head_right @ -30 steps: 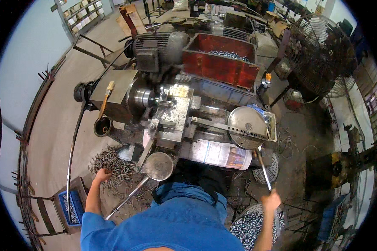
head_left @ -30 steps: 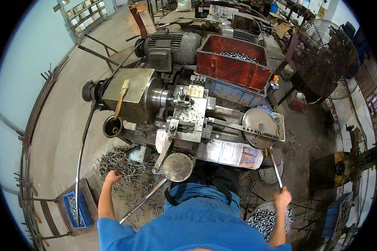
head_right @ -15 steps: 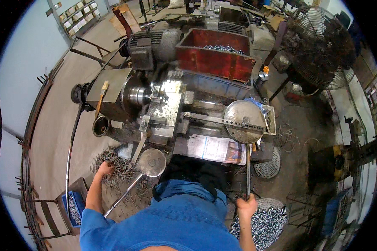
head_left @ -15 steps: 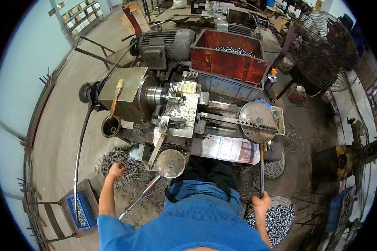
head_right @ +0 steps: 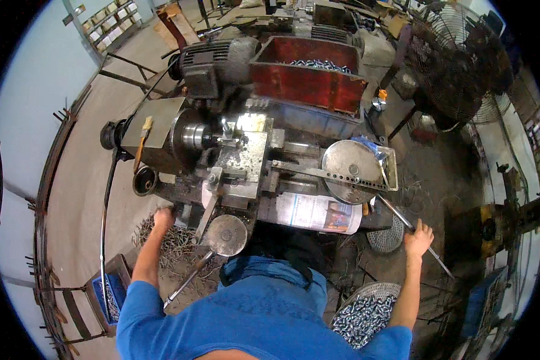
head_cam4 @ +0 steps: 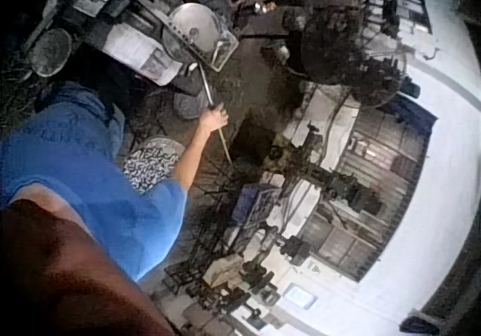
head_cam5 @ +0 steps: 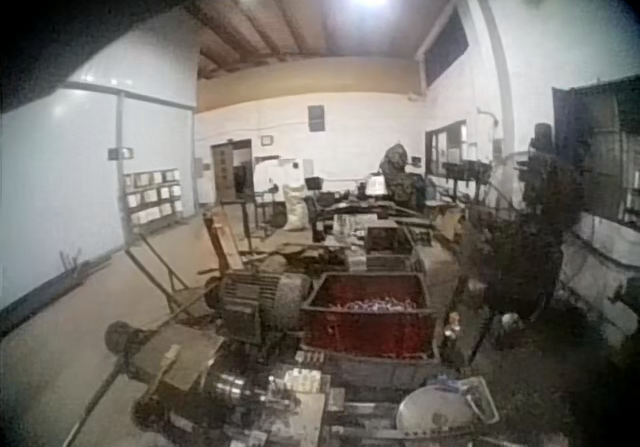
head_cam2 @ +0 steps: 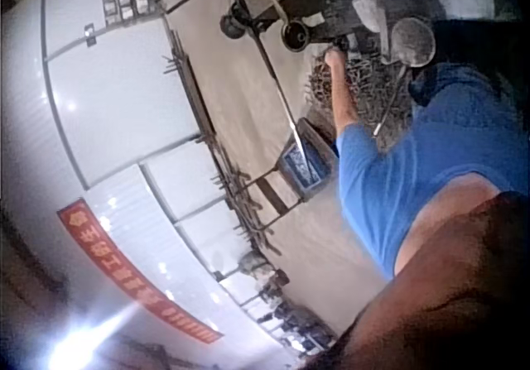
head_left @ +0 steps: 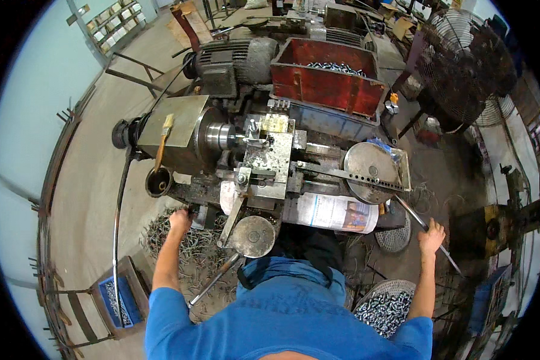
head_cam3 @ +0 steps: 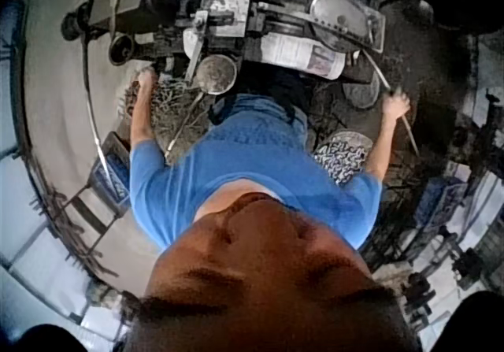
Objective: The person operates a lathe by feeding a metal rod into the chuck, using the handles to move the cutting tool, and placing the finished metal pieces into a round basket.
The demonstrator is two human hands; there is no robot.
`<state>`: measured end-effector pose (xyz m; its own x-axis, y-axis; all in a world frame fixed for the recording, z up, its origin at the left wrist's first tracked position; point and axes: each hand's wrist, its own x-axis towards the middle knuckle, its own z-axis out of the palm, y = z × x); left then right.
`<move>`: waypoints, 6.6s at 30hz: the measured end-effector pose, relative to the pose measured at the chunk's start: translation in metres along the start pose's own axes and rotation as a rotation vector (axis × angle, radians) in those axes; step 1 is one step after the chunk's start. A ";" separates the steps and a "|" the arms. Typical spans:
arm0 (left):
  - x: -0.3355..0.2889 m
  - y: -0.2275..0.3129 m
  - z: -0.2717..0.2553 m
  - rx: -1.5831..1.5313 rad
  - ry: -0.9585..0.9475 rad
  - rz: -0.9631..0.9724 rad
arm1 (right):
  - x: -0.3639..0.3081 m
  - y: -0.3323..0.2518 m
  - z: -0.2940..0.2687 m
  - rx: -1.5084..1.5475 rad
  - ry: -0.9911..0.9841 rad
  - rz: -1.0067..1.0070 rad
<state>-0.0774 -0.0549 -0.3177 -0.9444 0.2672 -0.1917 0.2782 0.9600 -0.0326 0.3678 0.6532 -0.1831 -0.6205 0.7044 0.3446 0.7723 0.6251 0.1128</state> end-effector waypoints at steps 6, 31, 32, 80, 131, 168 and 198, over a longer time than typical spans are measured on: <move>-0.016 0.021 0.075 -0.147 0.132 -0.342 | -0.017 -0.055 -0.023 0.292 0.117 -0.075; -0.162 -0.185 -0.144 -0.554 0.496 -0.515 | 0.103 -0.554 -0.202 0.350 -0.333 -1.159; -0.163 -0.196 -0.125 -0.667 0.396 -0.595 | 0.106 -0.554 -0.203 0.582 -0.458 -1.111; -0.122 -0.106 -0.143 -1.185 0.013 -0.257 | 0.175 -0.274 -0.206 0.869 0.079 -0.597; -0.137 0.242 -0.267 -1.056 0.111 0.712 | -0.047 -0.343 -0.221 1.167 -0.086 -1.233; -0.206 -0.057 -0.150 -0.338 0.425 -0.362 | 0.084 -0.542 -0.186 0.264 -0.091 -1.254; -0.077 -0.060 -0.025 -0.570 0.374 -0.274 | 0.089 -0.433 -0.210 0.735 -0.050 -1.201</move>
<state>-0.0258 -0.1309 -0.2765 -0.9921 -0.0752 0.1007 -0.0144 0.8640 0.5032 0.0067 0.3750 -0.0052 -0.8574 -0.3746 0.3528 -0.4604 0.8648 -0.2006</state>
